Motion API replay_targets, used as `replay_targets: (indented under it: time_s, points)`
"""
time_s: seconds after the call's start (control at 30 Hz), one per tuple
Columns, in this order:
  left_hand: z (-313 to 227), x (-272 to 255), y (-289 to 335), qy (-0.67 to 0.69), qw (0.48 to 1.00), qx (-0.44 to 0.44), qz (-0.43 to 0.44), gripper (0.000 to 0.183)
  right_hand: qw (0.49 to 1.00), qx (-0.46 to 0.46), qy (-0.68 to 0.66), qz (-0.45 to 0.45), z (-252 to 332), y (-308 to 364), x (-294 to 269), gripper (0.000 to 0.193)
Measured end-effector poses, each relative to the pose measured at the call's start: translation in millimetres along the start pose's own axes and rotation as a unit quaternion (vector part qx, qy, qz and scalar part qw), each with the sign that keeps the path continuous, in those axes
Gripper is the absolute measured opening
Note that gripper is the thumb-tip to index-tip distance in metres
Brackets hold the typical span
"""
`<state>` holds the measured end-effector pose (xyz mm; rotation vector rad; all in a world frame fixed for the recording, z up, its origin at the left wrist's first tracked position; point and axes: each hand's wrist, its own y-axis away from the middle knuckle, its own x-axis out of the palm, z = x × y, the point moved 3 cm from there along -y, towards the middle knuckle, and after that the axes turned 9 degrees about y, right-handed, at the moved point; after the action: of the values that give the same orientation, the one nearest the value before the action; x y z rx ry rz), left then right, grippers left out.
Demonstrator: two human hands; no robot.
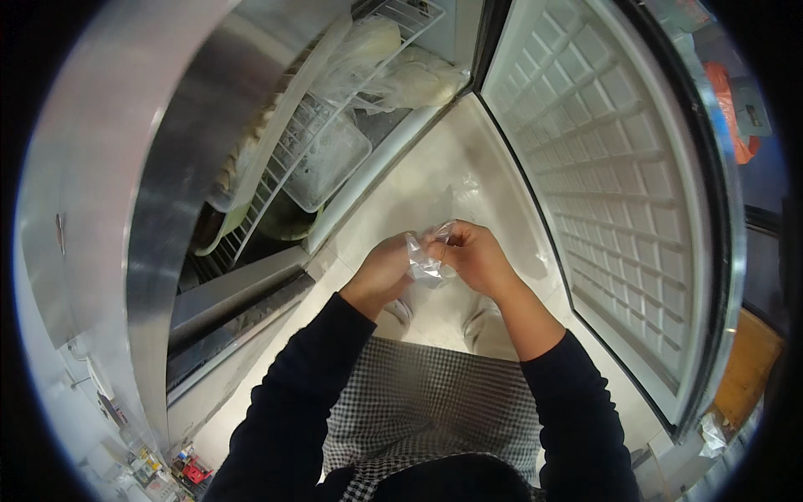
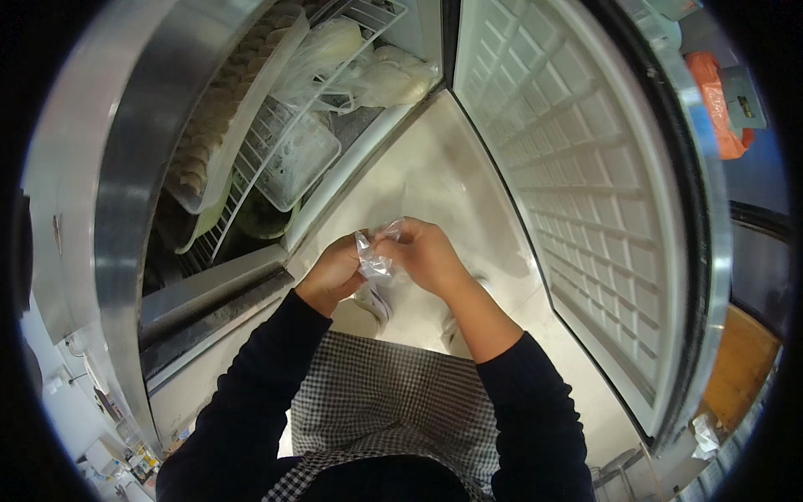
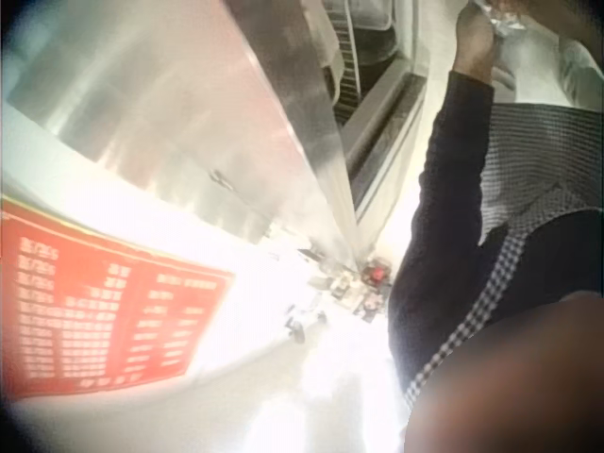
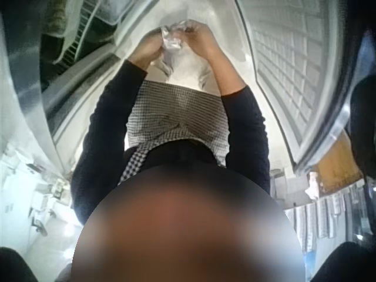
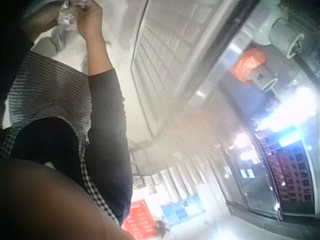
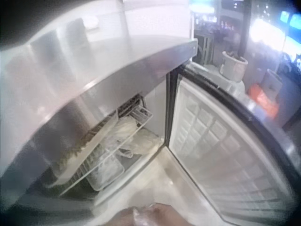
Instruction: The person repairs a woven basket by hand, repeatedly adjusting and tucking the edges. They then place the basket on a table, open a refrigerator, and pack items into a plastic bag.
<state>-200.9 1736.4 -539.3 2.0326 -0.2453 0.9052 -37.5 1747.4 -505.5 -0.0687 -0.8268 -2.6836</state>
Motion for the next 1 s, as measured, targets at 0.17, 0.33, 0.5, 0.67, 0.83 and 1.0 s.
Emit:
replay_targets:
  time_s: [0.17,0.33,0.5,0.67,0.83,1.0]
  points:
    - [-9,-9,-23,-0.011,0.999,-0.012,0.038,0.029,0.990,-0.020,0.141,-0.002,-38,-47,-15,0.024]
    - [-23,-58,-53,-0.168,0.978,0.087,-0.088,0.020,0.957,-0.120,0.248,-0.086,-65,-91,-36,0.014]
    - [-32,-73,-86,-0.264,0.944,0.197,-0.017,0.027,0.987,-0.120,-0.024,0.106,-89,-123,-43,0.036]
    - [-41,-70,-113,-0.128,0.949,0.263,-0.116,0.014,0.969,-0.165,-0.057,0.174,-84,-156,-28,0.050]
    - [-38,-102,-116,-0.029,0.958,0.245,-0.145,0.012,0.959,-0.113,-0.098,0.241,-91,-181,-12,0.045]
    - [-18,-109,-105,-0.035,0.961,0.216,-0.171,0.018,0.960,-0.120,-0.057,0.245,-111,-183,-14,0.035]
